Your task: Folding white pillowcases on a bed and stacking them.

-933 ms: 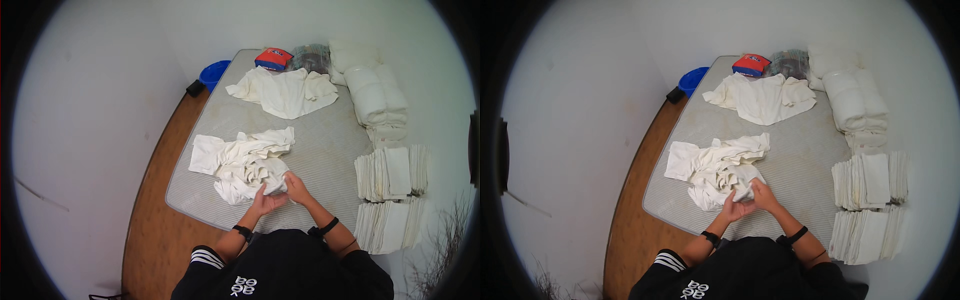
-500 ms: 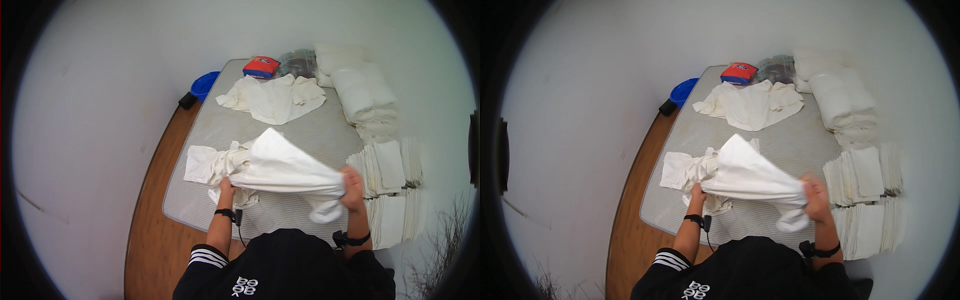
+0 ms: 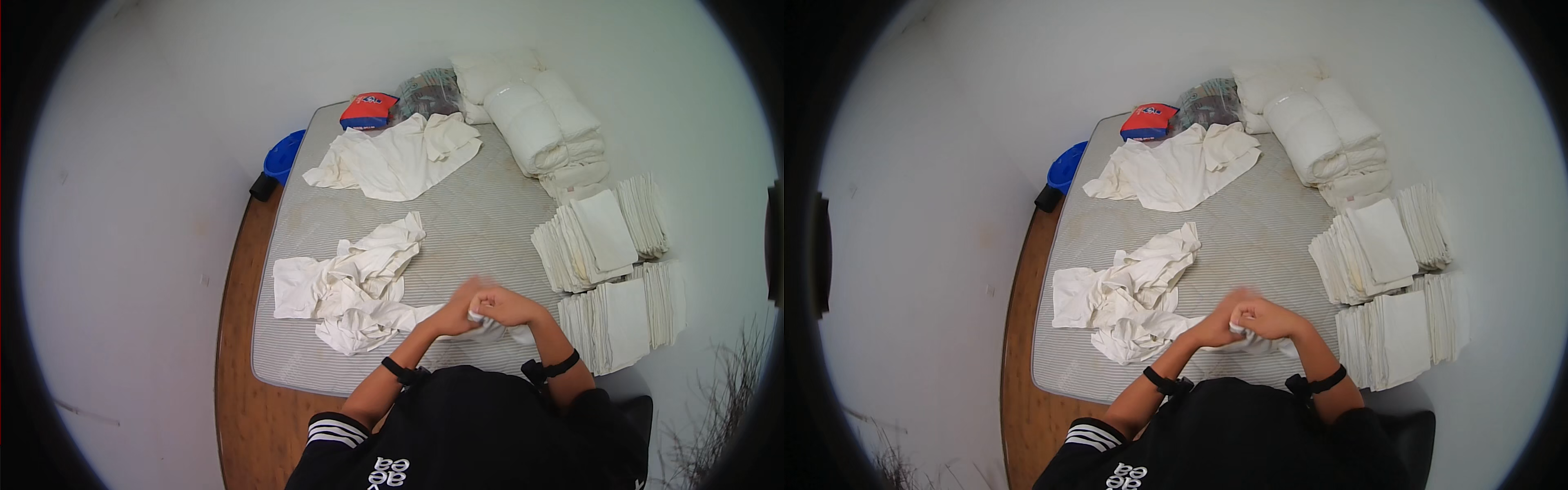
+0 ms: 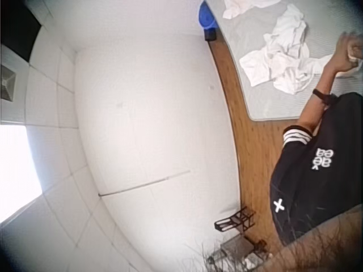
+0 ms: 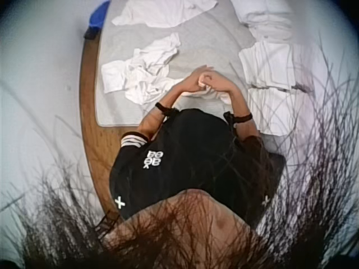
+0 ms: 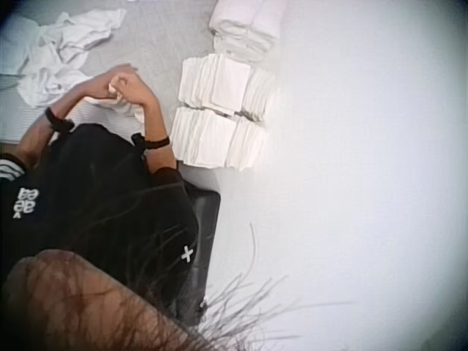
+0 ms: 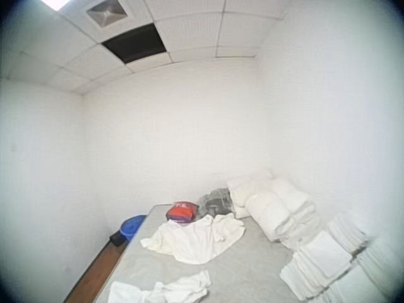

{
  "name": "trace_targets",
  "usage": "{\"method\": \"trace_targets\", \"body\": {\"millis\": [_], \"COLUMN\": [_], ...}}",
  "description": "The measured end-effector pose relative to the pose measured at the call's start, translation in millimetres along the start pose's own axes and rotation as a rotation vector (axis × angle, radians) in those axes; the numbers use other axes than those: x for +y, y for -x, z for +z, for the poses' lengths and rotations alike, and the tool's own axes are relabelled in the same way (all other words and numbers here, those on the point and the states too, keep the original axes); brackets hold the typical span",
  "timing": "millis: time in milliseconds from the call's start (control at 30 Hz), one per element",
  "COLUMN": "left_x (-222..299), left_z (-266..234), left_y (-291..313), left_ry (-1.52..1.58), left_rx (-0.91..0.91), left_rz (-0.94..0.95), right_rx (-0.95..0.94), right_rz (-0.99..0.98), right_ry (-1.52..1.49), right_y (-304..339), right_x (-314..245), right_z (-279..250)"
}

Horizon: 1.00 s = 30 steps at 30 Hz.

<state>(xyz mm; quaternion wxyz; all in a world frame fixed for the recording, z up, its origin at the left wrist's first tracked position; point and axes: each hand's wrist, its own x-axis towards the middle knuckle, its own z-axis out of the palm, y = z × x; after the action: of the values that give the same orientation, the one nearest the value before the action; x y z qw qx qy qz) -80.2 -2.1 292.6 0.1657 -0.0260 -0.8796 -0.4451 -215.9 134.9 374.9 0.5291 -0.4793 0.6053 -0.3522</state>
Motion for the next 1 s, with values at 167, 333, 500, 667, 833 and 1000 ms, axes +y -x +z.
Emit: {"method": "trace_targets", "body": {"millis": [167, 333, 500, 667, 833, 1000], "left_x": [17, 32, -52, -103, -182, -140], "left_z": [-18, -31, -19, -4, 1, -65], "left_y": [9, 45, 123, 205, 229, 9], "left_ry": [0.188, 0.091, -0.403, -0.184, 0.124, -0.73], "left_rx": [-0.361, -0.393, -0.725, -1.023, -1.118, 0.175], "left_rz": [-0.237, -0.335, -0.633, -0.799, -0.211, -0.669], "right_rx": [0.024, -0.039, -0.076, -0.567, -0.653, 0.833], "right_rz": [-0.07, 0.179, 0.32, 0.49, 0.597, 0.369], "right_ry": [0.098, 0.555, 0.634, 0.373, 0.537, 0.927], "right_y": [31, 30, 52, 92, 74, 6], "right_x": [-4, 129, 201, 161, 155, 183], "right_z": [-8, -11, -15, -29, -67, -158]}}
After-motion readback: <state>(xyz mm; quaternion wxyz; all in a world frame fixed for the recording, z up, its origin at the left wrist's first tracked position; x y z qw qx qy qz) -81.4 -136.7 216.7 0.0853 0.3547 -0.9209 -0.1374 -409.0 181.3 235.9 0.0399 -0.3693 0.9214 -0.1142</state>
